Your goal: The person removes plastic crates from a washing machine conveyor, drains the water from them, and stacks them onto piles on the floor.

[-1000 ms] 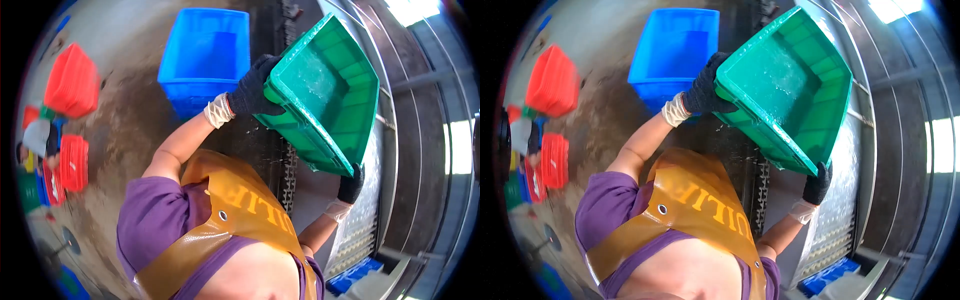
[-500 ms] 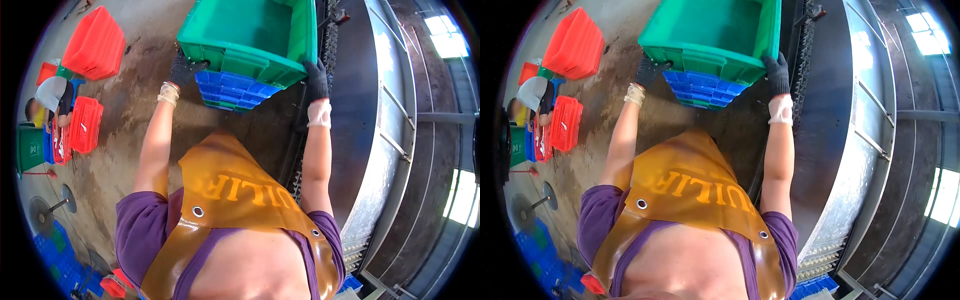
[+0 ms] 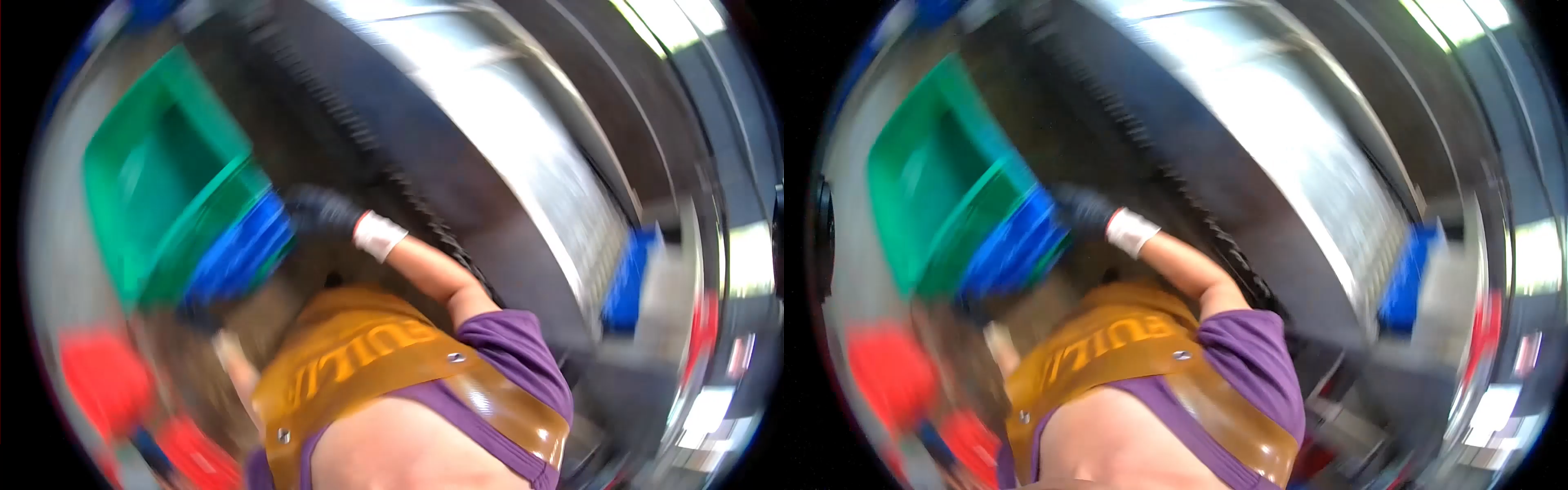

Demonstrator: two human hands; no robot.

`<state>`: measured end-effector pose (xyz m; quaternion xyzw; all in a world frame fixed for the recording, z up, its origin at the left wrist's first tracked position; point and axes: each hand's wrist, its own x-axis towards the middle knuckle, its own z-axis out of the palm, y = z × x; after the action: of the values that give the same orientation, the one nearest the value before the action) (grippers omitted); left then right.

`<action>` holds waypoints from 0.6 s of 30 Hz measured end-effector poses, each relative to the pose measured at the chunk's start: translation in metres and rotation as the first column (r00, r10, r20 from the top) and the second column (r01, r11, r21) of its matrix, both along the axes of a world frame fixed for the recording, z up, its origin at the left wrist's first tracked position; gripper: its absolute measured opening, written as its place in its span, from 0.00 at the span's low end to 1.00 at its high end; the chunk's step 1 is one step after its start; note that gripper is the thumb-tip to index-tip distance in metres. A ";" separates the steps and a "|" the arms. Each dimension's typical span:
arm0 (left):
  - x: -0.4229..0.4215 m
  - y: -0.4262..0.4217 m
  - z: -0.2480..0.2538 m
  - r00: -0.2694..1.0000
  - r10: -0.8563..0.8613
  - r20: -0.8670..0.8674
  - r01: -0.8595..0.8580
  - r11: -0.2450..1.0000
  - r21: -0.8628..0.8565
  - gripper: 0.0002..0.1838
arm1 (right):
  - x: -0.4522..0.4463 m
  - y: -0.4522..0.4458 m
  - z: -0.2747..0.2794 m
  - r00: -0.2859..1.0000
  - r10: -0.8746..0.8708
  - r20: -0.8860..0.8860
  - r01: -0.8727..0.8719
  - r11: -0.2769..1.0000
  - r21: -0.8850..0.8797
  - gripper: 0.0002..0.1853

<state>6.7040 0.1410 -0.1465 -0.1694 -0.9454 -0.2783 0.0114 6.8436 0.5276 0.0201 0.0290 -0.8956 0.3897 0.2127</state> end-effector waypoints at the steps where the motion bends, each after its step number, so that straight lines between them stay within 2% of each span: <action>1: 0.003 0.000 -0.021 0.999 -0.043 0.020 0.044 0.995 -0.089 0.29 | 0.040 0.014 0.004 0.988 0.052 0.143 -0.057 0.998 0.030 0.17; 2: 0.001 0.005 -0.041 0.993 -0.113 0.044 0.119 0.975 -0.189 0.28 | 0.082 0.028 0.005 0.961 0.036 0.274 -0.003 0.993 -0.118 0.16; 3: 0.006 0.010 -0.058 0.980 -0.179 0.091 0.199 0.928 -0.315 0.28 | 0.127 0.040 0.011 0.906 -0.157 0.392 0.210 0.973 -0.095 0.15; 5: 0.015 0.023 -0.082 0.911 -0.345 0.226 0.412 0.739 -0.534 0.27 | 0.225 0.070 0.050 0.839 -0.480 0.255 0.529 0.830 -0.180 0.13; 6: 0.019 0.033 -0.089 0.849 -0.433 0.303 0.522 0.599 -0.607 0.26 | 0.280 0.091 0.057 0.750 -0.657 0.075 0.659 0.734 -0.167 0.12; 7: 0.025 0.047 -0.094 0.772 -0.512 0.376 0.615 0.453 -0.645 0.26 | 0.329 0.096 0.098 0.533 -0.829 0.169 0.846 0.517 -0.133 0.14; 8: 0.030 0.061 -0.096 0.692 -0.572 0.440 0.681 0.315 -0.661 0.25 | 0.396 0.131 0.054 0.381 -0.913 -0.143 0.920 0.390 -0.033 0.16; 9: 0.029 0.081 -0.098 0.613 -0.619 0.491 0.724 0.192 -0.663 0.25 | 0.439 0.145 0.093 0.090 -0.958 0.271 0.814 -0.086 -0.575 0.18; 10: 0.029 0.104 -0.100 0.538 -0.662 0.523 0.744 0.081 -0.663 0.25 | 0.514 0.172 0.059 -0.083 -0.964 -0.251 0.942 0.006 -0.337 0.18; 11: 0.026 0.129 -0.103 0.465 -0.704 0.537 0.753 -0.004 -0.658 0.24 | 0.567 0.180 0.073 -0.295 -0.930 -0.221 0.954 -0.301 -0.004 0.24; 12: 0.021 0.159 -0.105 0.392 -0.753 0.529 0.748 -0.074 -0.659 0.24 | 0.614 0.179 0.077 -0.512 -0.854 -0.094 0.846 -0.483 -0.225 0.33; 13: 0.016 0.193 -0.109 0.322 -0.792 0.519 0.752 -0.119 -0.648 0.23 | 0.651 0.180 0.082 -0.744 -0.668 0.001 0.660 -0.735 -0.156 0.37; 14: 0.015 0.235 -0.105 0.304 -0.802 0.514 0.802 -0.076 -0.593 0.23 | 0.685 0.191 0.079 -0.906 -0.418 0.071 0.414 -0.908 -0.060 0.41; 15: 0.018 0.270 -0.105 0.465 -0.603 0.648 0.879 0.404 -0.255 0.20 | 0.713 0.210 0.059 -0.906 -0.417 0.068 0.413 -0.908 -0.068 0.41; 16: 0.023 0.312 -0.096 0.440 -0.370 0.819 0.579 0.813 0.057 0.18 | 0.747 0.239 0.017 -0.915 -0.337 -0.223 0.339 -0.940 0.031 0.42; 17: 0.019 0.348 -0.110 0.468 -0.633 0.616 0.714 0.682 0.158 0.16 | 0.768 0.256 -0.005 -0.830 -0.257 -0.495 0.237 -0.966 0.103 0.43; 18: 0.016 0.372 -0.128 0.428 -0.831 0.354 0.836 0.513 0.194 0.15 | 0.701 0.208 0.067 -0.756 -0.655 -0.009 0.637 -0.732 -0.242 0.50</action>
<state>6.7200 0.5130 -0.2741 -0.5523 -0.7192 -0.2703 -0.3235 7.5451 0.7360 0.0868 -0.7857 -0.2986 -0.0315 0.5408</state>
